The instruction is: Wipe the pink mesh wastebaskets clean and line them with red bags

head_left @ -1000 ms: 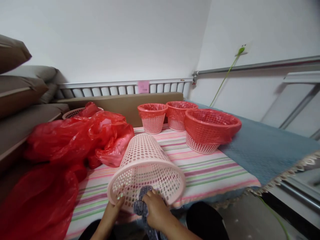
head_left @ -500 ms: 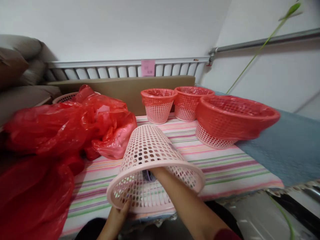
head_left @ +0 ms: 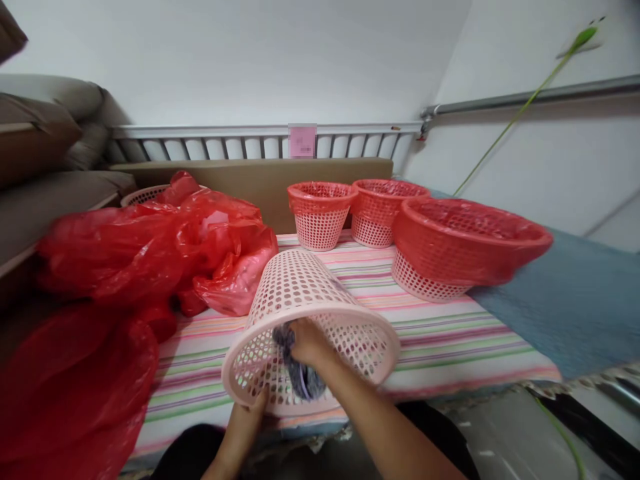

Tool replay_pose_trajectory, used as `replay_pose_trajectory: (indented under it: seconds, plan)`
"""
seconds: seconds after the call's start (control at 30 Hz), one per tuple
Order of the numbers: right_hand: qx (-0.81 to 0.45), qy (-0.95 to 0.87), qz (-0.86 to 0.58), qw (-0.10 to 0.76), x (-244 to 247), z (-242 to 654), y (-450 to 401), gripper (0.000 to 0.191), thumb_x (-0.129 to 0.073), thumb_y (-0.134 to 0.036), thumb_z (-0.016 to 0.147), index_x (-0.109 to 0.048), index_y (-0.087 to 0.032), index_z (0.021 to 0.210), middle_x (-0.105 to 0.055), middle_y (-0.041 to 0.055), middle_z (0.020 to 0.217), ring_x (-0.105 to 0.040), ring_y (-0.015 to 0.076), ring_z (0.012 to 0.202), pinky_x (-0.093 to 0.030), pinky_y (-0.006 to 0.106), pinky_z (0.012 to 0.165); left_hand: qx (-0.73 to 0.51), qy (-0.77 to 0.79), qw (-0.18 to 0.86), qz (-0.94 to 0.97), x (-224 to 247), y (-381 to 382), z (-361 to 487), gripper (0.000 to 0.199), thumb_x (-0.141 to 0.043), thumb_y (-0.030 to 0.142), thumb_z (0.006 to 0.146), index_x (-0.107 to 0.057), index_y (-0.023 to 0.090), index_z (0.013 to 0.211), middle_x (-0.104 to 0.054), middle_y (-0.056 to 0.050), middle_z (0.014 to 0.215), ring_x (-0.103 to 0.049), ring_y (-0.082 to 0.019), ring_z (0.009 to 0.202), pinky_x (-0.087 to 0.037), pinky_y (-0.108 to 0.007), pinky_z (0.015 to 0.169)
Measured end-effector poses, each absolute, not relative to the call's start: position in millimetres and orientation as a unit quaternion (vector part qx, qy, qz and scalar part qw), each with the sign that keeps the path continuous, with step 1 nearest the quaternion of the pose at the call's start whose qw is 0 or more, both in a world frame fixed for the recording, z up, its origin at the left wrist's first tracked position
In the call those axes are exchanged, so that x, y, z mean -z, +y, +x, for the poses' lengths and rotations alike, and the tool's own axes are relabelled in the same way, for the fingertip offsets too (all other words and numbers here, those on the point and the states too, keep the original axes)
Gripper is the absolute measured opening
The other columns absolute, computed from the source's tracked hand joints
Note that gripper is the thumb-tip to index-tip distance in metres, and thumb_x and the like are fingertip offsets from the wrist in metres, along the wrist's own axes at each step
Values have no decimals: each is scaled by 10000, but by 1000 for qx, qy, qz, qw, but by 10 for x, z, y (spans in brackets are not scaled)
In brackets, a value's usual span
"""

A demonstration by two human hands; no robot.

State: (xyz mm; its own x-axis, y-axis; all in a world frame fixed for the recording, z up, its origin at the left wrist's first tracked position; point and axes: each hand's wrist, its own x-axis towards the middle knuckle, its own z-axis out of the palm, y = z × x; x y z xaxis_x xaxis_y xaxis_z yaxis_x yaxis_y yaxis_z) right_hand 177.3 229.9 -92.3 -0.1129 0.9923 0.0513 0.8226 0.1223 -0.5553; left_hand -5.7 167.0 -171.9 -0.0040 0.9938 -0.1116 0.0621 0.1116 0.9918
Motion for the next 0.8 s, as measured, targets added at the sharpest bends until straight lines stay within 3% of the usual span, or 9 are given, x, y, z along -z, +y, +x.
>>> replay_pose_trajectory:
  seconds: [0.17,0.33,0.53,0.67,0.8]
  plan:
    - [-153,-751,-615,185,1103,1740,1297,326,-551,-106,597,-628,-190,903,-603,82,991,-513,257,971,-378,351,849,-474,518,521,485,1609,1647,-33,649,-660,569,646,-651,119,1112,-692,-156,1156,-602,-343,1131,-457,-448,1001]
    - [-154,-747,-620,183,1144,1728,1032,404,-533,-63,554,-628,-219,914,-598,55,977,-507,242,945,-379,325,813,-486,528,488,497,1446,1676,-184,632,-673,577,647,-667,123,1086,-678,-151,1184,-564,-360,1174,-424,-466,1025]
    - [-148,-722,-643,206,1086,1601,1469,404,-539,-51,553,-637,-157,930,-589,105,1005,-508,275,1004,-382,364,915,-487,504,479,530,1468,1767,-298,618,-679,592,656,-684,156,1093,-670,-138,1201,-530,-353,1214,-354,-517,1071]
    - [-182,-705,-635,257,1089,1573,2063,455,-569,-38,577,-629,-142,1016,-595,130,1111,-494,294,1110,-364,390,980,-470,495,514,519,1509,1763,-288,566,-693,565,667,-681,197,1097,-665,-109,1219,-564,-359,1173,-477,-493,972]
    - [-219,-679,-629,311,1067,1711,2700,410,-560,-159,759,-559,-212,1165,-538,72,1291,-379,247,1283,-260,409,1077,-459,502,534,502,1560,1729,-274,663,-676,608,660,-624,201,1181,-662,-112,1224,-592,-353,1138,-511,-469,932]
